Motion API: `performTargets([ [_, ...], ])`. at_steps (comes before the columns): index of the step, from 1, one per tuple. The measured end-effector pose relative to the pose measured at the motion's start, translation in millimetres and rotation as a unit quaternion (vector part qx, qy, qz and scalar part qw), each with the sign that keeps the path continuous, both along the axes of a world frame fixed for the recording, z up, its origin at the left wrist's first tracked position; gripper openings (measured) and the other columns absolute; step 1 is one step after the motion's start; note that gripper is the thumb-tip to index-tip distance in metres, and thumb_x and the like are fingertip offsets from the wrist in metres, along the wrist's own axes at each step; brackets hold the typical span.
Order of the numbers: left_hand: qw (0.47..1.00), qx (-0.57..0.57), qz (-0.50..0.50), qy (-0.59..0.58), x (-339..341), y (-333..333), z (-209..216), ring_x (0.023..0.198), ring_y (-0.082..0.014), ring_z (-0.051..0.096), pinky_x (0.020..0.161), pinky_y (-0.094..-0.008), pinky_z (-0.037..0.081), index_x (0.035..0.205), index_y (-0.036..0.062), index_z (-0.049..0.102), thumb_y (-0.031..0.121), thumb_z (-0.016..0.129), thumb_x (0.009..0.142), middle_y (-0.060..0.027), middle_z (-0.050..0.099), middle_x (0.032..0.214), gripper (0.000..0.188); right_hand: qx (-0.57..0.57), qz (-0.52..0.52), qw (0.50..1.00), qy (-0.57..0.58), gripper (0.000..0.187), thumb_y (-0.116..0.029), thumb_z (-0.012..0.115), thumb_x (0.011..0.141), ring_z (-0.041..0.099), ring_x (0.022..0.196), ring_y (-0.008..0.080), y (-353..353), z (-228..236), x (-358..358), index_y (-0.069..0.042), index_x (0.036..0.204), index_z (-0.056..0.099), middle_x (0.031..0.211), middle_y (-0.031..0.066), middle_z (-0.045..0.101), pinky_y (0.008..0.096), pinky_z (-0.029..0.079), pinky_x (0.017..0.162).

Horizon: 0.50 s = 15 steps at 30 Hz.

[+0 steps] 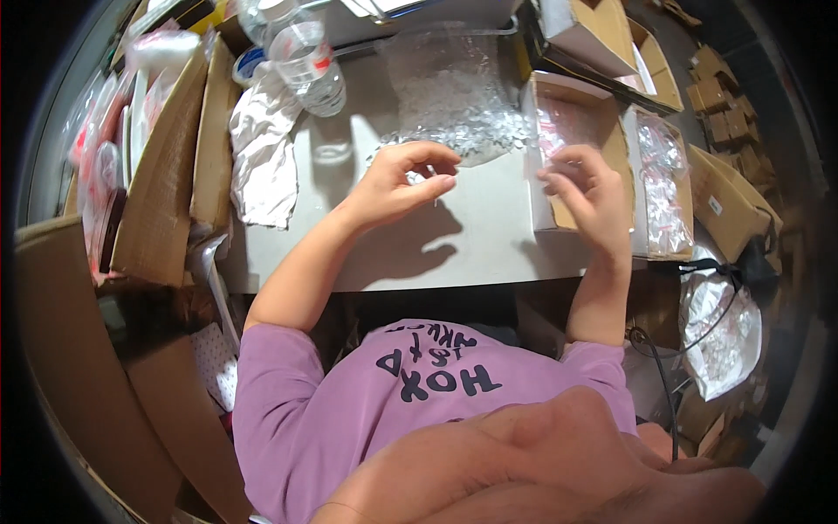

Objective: The person sorts small white plastic components and places them into small clear plastic bags at a crowded workspace.

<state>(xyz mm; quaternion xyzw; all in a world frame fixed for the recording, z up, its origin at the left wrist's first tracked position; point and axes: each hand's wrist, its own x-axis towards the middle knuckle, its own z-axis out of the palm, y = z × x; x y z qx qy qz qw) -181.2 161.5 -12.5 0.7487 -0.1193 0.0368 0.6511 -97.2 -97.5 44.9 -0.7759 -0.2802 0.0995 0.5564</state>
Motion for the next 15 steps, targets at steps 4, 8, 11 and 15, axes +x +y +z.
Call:
performTargets([
  [4, 0.997, -0.072, -0.016, 0.030, -3, -5, -4, 0.089, -0.0138, 0.060, 0.077, -0.0280, 0.050, 0.109, -0.0023, 0.061, 0.009, 0.066, 0.085, -0.0086, 0.065, 0.099, 0.027, 0.010, 0.071, 0.996, 0.062, 0.013, -0.002, 0.064, 0.085, 0.065, 0.073, 0.0116, 54, 1, -21, 0.005, 0.093, 0.057, 0.080, 0.0091, 0.066, 0.0244, 0.052, 0.065],
  [8, 0.976, -0.202, 0.072, 0.031, 1, 4, -14, 0.086, -0.0124, 0.061, 0.076, -0.0259, 0.050, 0.097, -0.0031, 0.061, 0.003, 0.060, 0.089, -0.0079, 0.066, 0.094, 0.010, -0.010, 0.086, 0.996, 0.005, 0.015, -0.006, 0.065, 0.083, 0.069, 0.071, 0.0189, 80, -20, -14, 0.002, 0.093, 0.058, 0.079, 0.0161, 0.068, 0.0273, 0.052, 0.063],
  [11, 0.959, -0.208, 0.192, -0.004, 4, 10, -14, 0.077, -0.0103, 0.062, 0.070, -0.0229, 0.050, 0.099, -0.0034, 0.064, 0.004, 0.062, 0.088, -0.0063, 0.067, 0.087, 0.013, -0.109, 0.071, 0.990, -0.051, 0.016, -0.007, 0.064, 0.081, 0.068, 0.078, 0.0269, 87, -26, -13, 0.000, 0.095, 0.059, 0.086, 0.0182, 0.066, 0.0330, 0.053, 0.070],
  [15, 0.957, -0.096, 0.268, -0.053, 6, 16, -10, 0.074, -0.0083, 0.059, 0.068, -0.0214, 0.048, 0.103, -0.0028, 0.065, 0.005, 0.062, 0.088, -0.0041, 0.065, 0.083, 0.017, -0.214, 0.125, 0.955, -0.164, 0.031, -0.004, 0.061, 0.076, 0.058, 0.100, 0.0328, 86, -58, -18, -0.003, 0.107, 0.059, 0.108, 0.0176, 0.058, 0.0409, 0.046, 0.089],
])
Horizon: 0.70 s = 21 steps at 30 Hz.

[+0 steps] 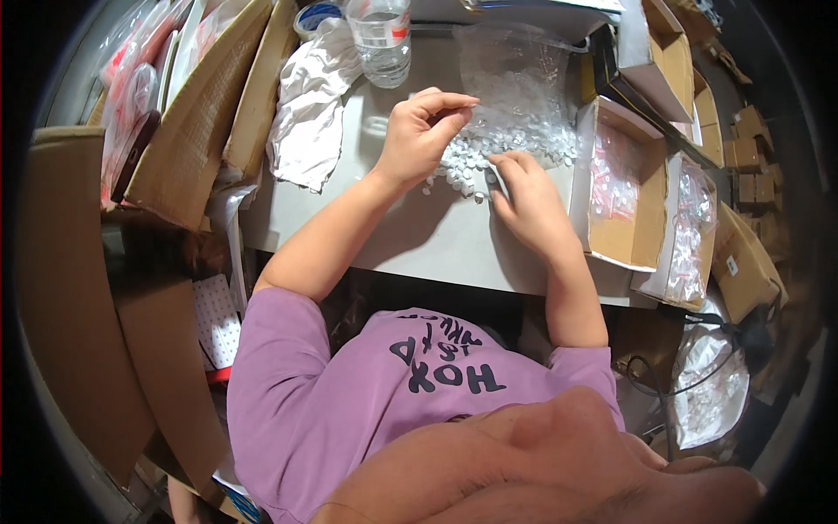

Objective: The person sorts small white plastic components and places them into small clear plastic bags at a crowded workspace.

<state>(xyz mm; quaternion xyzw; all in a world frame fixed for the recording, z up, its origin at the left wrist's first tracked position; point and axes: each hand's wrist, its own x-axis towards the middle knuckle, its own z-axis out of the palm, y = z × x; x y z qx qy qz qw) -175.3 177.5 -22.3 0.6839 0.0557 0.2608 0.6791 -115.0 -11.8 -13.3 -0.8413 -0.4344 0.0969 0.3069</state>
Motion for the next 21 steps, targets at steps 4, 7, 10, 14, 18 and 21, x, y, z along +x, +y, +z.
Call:
performTargets([
  [4, 1.000, -0.011, -0.001, 0.001, 3, -1, -5, 0.071, -0.0080, 0.056, 0.066, -0.0210, 0.046, 0.104, -0.0023, 0.066, 0.006, 0.062, 0.088, -0.0033, 0.063, 0.079, 0.018, 0.008, 0.052, 0.998, -0.040, 0.041, 0.002, 0.055, 0.073, 0.050, 0.109, 0.0359, 7, -4, -3, -0.001, 0.114, 0.056, 0.119, 0.0164, 0.052, 0.0392, 0.043, 0.095],
  [7, 0.999, -0.046, -0.021, 0.020, -2, 3, -3, 0.067, -0.0060, 0.054, 0.060, -0.0197, 0.044, 0.098, -0.0029, 0.064, 0.010, 0.062, 0.090, -0.0027, 0.062, 0.076, 0.016, 0.030, 0.105, 0.993, -0.036, 0.036, 0.002, 0.054, 0.073, 0.052, 0.106, 0.0352, 6, -4, 3, -0.001, 0.109, 0.057, 0.113, 0.0167, 0.054, 0.0396, 0.043, 0.093],
  [10, 0.999, -0.024, -0.014, 0.024, -2, 6, 4, 0.058, -0.0029, 0.048, 0.051, -0.0184, 0.038, 0.085, -0.0009, 0.059, 0.016, 0.063, 0.091, 0.0001, 0.058, 0.069, 0.018, 0.003, 0.105, 0.993, 0.059, 0.032, 0.002, 0.053, 0.073, 0.053, 0.104, 0.0343, 3, 3, 6, 0.000, 0.105, 0.057, 0.106, 0.0168, 0.057, 0.0399, 0.043, 0.091],
  [14, 0.999, -0.035, 0.010, 0.011, -1, 6, 7, 0.051, -0.0011, 0.042, 0.045, -0.0181, 0.032, 0.074, 0.0040, 0.054, 0.018, 0.064, 0.091, 0.0044, 0.050, 0.059, 0.024, 0.029, 0.073, 0.995, 0.059, 0.031, 0.001, 0.054, 0.073, 0.054, 0.100, 0.0334, 4, -1, 6, 0.000, 0.104, 0.058, 0.103, 0.0164, 0.058, 0.0392, 0.044, 0.090],
  [18, 0.999, -0.042, -0.008, 0.003, 2, 5, 0, 0.054, -0.0021, 0.044, 0.049, -0.0177, 0.035, 0.077, 0.0020, 0.059, 0.016, 0.064, 0.090, 0.0042, 0.052, 0.061, 0.020, 0.021, 0.092, 0.995, -0.008, 0.031, -0.006, 0.062, 0.073, 0.055, 0.099, 0.0325, 2, -1, 4, -0.001, 0.103, 0.060, 0.103, 0.0150, 0.058, 0.0385, 0.044, 0.090],
  [21, 0.995, -0.088, 0.028, -0.031, 6, 3, -2, 0.062, -0.0039, 0.050, 0.055, -0.0194, 0.041, 0.086, -0.0014, 0.067, 0.014, 0.066, 0.088, -0.0001, 0.060, 0.067, 0.016, -0.008, 0.087, 0.995, 0.042, 0.031, -0.010, 0.067, 0.072, 0.056, 0.099, 0.0317, 0, 3, 6, -0.001, 0.101, 0.062, 0.102, 0.0145, 0.058, 0.0375, 0.045, 0.088],
])
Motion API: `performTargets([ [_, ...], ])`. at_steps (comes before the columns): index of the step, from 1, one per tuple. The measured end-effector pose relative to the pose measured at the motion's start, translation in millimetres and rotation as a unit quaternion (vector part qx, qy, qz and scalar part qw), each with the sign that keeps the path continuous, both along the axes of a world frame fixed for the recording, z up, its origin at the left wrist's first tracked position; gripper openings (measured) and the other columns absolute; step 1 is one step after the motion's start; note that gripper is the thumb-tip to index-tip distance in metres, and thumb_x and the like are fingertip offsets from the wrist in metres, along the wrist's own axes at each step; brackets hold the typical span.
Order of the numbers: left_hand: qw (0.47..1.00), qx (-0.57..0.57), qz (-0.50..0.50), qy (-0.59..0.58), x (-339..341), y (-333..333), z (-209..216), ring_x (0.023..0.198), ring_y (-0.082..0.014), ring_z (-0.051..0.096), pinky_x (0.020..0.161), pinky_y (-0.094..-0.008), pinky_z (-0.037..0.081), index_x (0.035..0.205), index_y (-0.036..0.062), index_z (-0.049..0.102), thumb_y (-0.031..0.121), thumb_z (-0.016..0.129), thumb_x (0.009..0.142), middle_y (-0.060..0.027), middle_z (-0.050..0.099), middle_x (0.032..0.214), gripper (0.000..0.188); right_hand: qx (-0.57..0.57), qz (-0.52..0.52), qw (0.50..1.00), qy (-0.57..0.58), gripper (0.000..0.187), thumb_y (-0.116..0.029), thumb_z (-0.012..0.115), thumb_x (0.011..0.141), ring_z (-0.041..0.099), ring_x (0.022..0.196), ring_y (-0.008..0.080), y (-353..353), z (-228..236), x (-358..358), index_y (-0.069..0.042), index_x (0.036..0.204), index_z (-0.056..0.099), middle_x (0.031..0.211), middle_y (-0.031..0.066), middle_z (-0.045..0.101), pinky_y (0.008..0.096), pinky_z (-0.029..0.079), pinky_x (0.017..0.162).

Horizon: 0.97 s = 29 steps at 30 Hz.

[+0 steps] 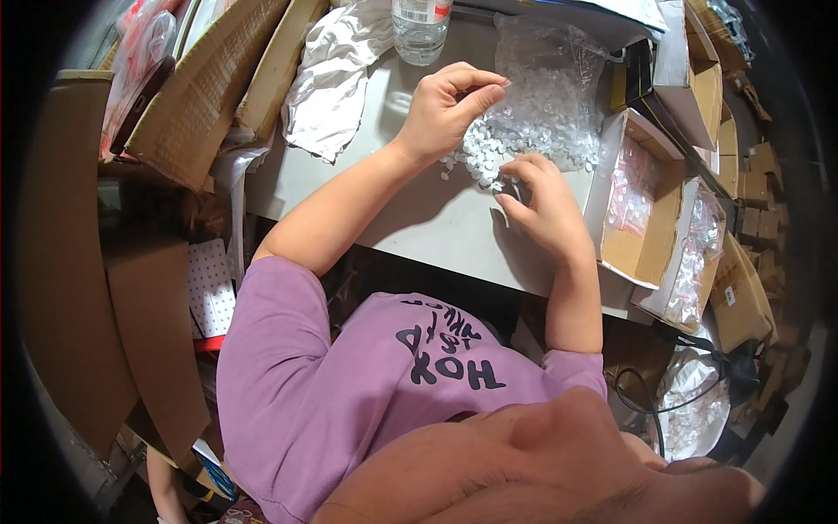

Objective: The person sorts small white plastic components and places them into small clear plastic bags at a crowded workspace.

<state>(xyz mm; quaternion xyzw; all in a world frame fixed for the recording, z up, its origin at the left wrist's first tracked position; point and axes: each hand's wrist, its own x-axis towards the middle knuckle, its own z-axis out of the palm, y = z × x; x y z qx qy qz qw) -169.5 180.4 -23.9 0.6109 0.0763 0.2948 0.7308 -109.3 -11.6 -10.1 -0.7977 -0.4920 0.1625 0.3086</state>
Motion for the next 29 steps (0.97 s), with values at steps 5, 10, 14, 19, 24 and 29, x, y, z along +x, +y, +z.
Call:
performTargets([
  [5, 0.999, -0.002, -0.051, -0.017, 0, 0, -5, 0.067, -0.0049, 0.054, 0.061, -0.0195, 0.044, 0.091, -0.0021, 0.067, 0.013, 0.065, 0.089, -0.0012, 0.063, 0.074, 0.015, -0.023, -0.019, 0.999, 0.020, 0.032, -0.011, 0.071, 0.069, 0.057, 0.096, 0.0301, 2, 1, -4, -0.003, 0.099, 0.063, 0.101, 0.0139, 0.058, 0.0363, 0.047, 0.085],
  [10, 0.994, 0.041, -0.073, 0.071, -6, 6, 0, 0.060, -0.0052, 0.052, 0.055, -0.0183, 0.043, 0.086, -0.0019, 0.067, 0.013, 0.068, 0.087, -0.0008, 0.061, 0.069, 0.015, -0.012, -0.058, 0.998, -0.008, 0.023, -0.009, 0.071, 0.069, 0.060, 0.086, 0.0303, 5, -7, -12, -0.004, 0.090, 0.065, 0.091, 0.0122, 0.059, 0.0373, 0.049, 0.077],
  [14, 0.994, 0.038, -0.072, 0.073, -6, 8, -2, 0.061, -0.0051, 0.051, 0.054, -0.0185, 0.042, 0.085, -0.0015, 0.067, 0.012, 0.069, 0.086, -0.0001, 0.060, 0.070, 0.014, 0.013, -0.073, 0.997, -0.036, 0.019, -0.008, 0.070, 0.069, 0.060, 0.083, 0.0303, 9, -10, -18, -0.004, 0.087, 0.065, 0.089, 0.0117, 0.060, 0.0379, 0.050, 0.074],
  [19, 0.990, 0.133, -0.046, 0.008, 0, 3, -3, 0.067, -0.0044, 0.053, 0.059, -0.0187, 0.043, 0.093, -0.0001, 0.069, 0.011, 0.068, 0.086, 0.0009, 0.062, 0.076, 0.013, 0.049, -0.073, 0.989, -0.116, 0.016, -0.005, 0.066, 0.069, 0.060, 0.081, 0.0298, 13, -16, -21, -0.006, 0.085, 0.066, 0.088, 0.0113, 0.060, 0.0386, 0.050, 0.073],
  [24, 0.992, 0.093, -0.081, -0.007, 0, -1, -7, 0.070, -0.0038, 0.054, 0.061, -0.0182, 0.043, 0.097, 0.0003, 0.070, 0.010, 0.066, 0.087, -0.0004, 0.065, 0.081, 0.014, 0.045, -0.075, 0.989, -0.118, 0.014, -0.004, 0.065, 0.070, 0.060, 0.079, 0.0308, 12, -21, -19, -0.006, 0.083, 0.065, 0.087, 0.0116, 0.060, 0.0398, 0.050, 0.071],
  [29, 0.974, 0.116, -0.119, 0.153, -8, 13, -1, 0.073, -0.0077, 0.060, 0.068, -0.0186, 0.049, 0.099, 0.0058, 0.071, 0.011, 0.066, 0.087, -0.0045, 0.067, 0.084, 0.014, 0.043, -0.083, 0.986, -0.140, 0.015, -0.004, 0.065, 0.070, 0.060, 0.078, 0.0324, 11, -20, -18, -0.006, 0.085, 0.064, 0.087, 0.0130, 0.060, 0.0407, 0.050, 0.070],
])
